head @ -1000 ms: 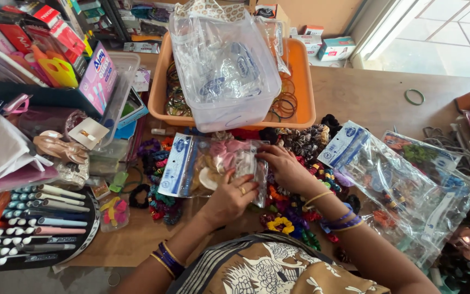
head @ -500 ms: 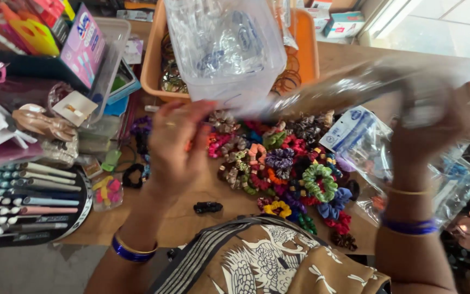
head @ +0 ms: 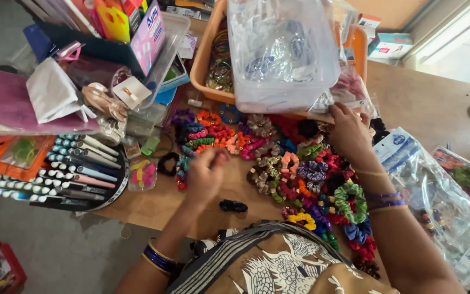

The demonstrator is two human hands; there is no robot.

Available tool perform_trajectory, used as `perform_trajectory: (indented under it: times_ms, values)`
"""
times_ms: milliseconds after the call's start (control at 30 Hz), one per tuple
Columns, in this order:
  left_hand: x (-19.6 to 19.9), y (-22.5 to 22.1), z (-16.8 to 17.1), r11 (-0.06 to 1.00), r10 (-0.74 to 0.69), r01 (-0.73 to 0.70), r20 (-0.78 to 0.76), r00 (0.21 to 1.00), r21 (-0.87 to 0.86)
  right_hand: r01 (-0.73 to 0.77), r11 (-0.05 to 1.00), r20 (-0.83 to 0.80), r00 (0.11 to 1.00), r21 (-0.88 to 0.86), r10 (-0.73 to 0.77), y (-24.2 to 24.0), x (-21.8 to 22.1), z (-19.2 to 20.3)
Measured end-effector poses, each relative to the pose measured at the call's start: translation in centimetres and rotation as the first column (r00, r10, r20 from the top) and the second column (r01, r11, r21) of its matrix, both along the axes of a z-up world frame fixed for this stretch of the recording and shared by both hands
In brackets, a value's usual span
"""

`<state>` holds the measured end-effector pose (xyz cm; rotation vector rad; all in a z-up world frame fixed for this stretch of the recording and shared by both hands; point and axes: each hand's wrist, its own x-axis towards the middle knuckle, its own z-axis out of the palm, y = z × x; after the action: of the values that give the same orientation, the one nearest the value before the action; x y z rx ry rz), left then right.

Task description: The person sorts through a large pile of colorful scrunchies on a table, picking them up and placing them into small plastic bags. They continue to organize the hair accessories by handling various colors and textures, occasionally reaching into a plastic bin for more items.

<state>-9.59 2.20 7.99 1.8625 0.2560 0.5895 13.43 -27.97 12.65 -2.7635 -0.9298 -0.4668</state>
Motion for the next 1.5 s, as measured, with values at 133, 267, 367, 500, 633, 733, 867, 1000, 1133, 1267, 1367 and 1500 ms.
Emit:
perform_trajectory:
  times_ms: [133, 267, 367, 500, 633, 733, 867, 1000, 1133, 1267, 1367, 1500]
  values:
    - [-0.6, -3.2, -2.0, 0.976, -0.082, 0.089, -0.044, 0.996, 0.198, -0.120, 0.984, 0.132, 0.986, 0.130, 0.103, 3.0, -6.1, 2.1]
    - [-0.1, -4.5, -2.1, 0.904, -0.202, 0.242, -0.145, 0.969, 0.352, -0.201, 0.969, -0.328, 0.914, 0.145, 0.239, 4.5, -11.8, -1.9]
    - [0.5, -4.9, -2.7, 0.806, -0.293, 0.335, -0.162, 0.942, 0.488, -0.282, 0.939, -0.314, 0.890, 0.195, 0.332, 4.5, -14.4, -3.2]
    - [1.2, -3.9, -3.6, 0.689, -0.260, 0.281, -0.134, 0.956, 0.668, -0.129, 0.911, -0.406, 0.864, 0.392, 0.297, 3.2, -14.4, -2.5]
    - [0.8, -3.2, -0.5, 0.724, -0.239, 0.248, -0.104, 0.966, 0.643, 0.013, 0.896, -0.429, 0.881, 0.443, 0.199, 1.7, -13.1, -2.6]
    - [0.4, -4.1, 0.4, 0.658, -0.306, 0.358, -0.199, 0.931, 0.662, 0.065, 0.883, -0.423, 0.892, 0.464, 0.156, 2.2, -13.2, -2.6]
    - [0.5, -4.6, -1.8, 0.539, -0.377, 0.337, -0.137, 0.916, 0.772, -0.126, 0.955, -0.311, 0.927, 0.267, 0.209, 5.0, -12.7, -3.3]
    - [0.0, -3.9, 1.1, 0.678, -0.389, 0.325, -0.054, 0.920, 0.659, -0.330, 0.943, -0.180, 0.931, -0.049, 0.317, 7.5, -12.1, -1.8]
    - [0.4, -1.2, -2.0, 0.871, -0.323, 0.295, 0.005, 0.946, 0.393, -0.323, 0.932, -0.266, 0.924, -0.162, 0.274, 8.5, -11.9, -2.3]
    - [1.5, 0.4, -7.1, 0.971, -0.143, 0.128, -0.060, 0.988, -0.203, -0.242, 0.967, -0.252, 0.943, -0.080, 0.215, 8.1, -12.3, -2.7]
    - [2.0, 0.0, -5.5, 0.799, -0.080, -0.013, -0.128, 0.989, -0.602, -0.139, 0.958, -0.244, 0.948, 0.251, 0.202, 6.7, -10.6, -4.5]
    - [2.5, -1.3, -2.3, 0.459, -0.127, -0.025, -0.094, 0.988, -0.888, 0.573, 0.519, -0.753, 0.609, 0.634, 0.248, 4.7, -8.1, -5.2]
